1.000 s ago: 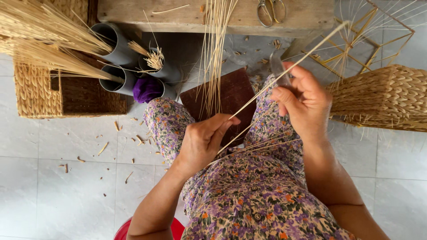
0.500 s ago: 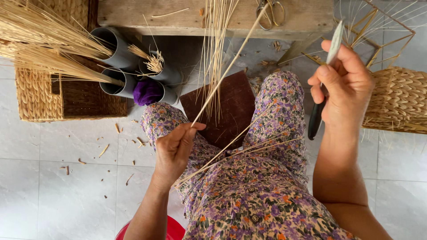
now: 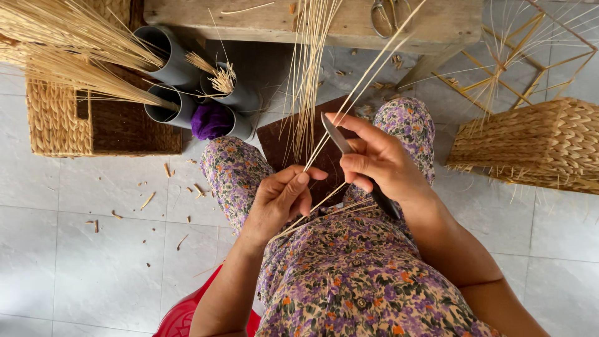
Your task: The person sits on a red plastic chair with a wooden board on their lap and uses a small knife to peel and shave thin bamboo sticks one at a time, rotating each stick to remove the outer layer, then setting the peeled stick aside and reaching for the next one from a bundle.
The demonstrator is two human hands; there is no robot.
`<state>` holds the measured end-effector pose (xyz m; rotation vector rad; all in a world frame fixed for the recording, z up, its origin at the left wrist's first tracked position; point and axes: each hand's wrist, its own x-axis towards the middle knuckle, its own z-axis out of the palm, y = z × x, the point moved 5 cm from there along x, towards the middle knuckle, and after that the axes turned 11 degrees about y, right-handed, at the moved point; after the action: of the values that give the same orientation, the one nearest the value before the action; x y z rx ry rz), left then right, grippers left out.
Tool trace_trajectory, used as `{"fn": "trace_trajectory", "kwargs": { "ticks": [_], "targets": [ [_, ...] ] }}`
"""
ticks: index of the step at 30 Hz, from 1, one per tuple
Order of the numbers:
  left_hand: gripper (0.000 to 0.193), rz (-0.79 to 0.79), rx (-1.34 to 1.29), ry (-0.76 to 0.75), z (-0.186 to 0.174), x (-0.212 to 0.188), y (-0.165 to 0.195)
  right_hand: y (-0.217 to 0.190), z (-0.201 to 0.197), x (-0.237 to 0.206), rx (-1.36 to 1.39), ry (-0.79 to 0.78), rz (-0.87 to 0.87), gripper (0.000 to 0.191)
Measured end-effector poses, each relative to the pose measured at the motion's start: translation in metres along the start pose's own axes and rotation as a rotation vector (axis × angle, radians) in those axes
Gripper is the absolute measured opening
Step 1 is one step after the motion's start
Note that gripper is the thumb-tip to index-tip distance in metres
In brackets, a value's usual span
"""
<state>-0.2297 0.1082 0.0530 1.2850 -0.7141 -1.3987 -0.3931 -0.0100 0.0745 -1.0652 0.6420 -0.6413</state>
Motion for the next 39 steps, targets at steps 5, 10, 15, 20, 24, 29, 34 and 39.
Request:
{"fn": "trace_trajectory", "kwargs": {
  "ticks": [5,10,15,20,24,29,34,39],
  "targets": [
    [0.036,0.004,-0.024,0.120,-0.006,0.005,-0.002,0.003,-0.009,0.005,0.055,0.042,-0.020,0.058],
    [0.031,0.242,0.122,0.379,-0.027,0.014,-0.008,0.008,-0.038,0.002,0.074,0.215,-0.058,0.059],
    [0.024,0.451,0.104,0.611,-0.078,0.009,0.003,-0.014,-0.096,0.002,0.321,0.232,-0.208,0.047],
    [0.020,0.427,0.070,0.796,-0.102,-0.008,0.013,-0.010,-0.123,-0.008,0.388,0.313,-0.185,0.049],
    [0.018,0.578,0.216,0.632,-0.064,0.007,0.031,0.002,-0.098,0.000,0.417,0.180,-0.105,0.051],
    [0.024,0.284,0.432,0.418,-0.015,0.030,0.023,0.015,-0.056,0.003,0.383,0.046,0.036,0.055],
    [0.021,0.225,0.200,0.082,0.003,0.047,0.008,0.016,-0.047,0.003,0.236,0.101,0.087,0.059],
    [0.021,0.056,0.213,0.077,-0.026,0.037,-0.002,0.003,-0.056,0.001,0.233,0.116,0.024,0.061]
  ]
}}
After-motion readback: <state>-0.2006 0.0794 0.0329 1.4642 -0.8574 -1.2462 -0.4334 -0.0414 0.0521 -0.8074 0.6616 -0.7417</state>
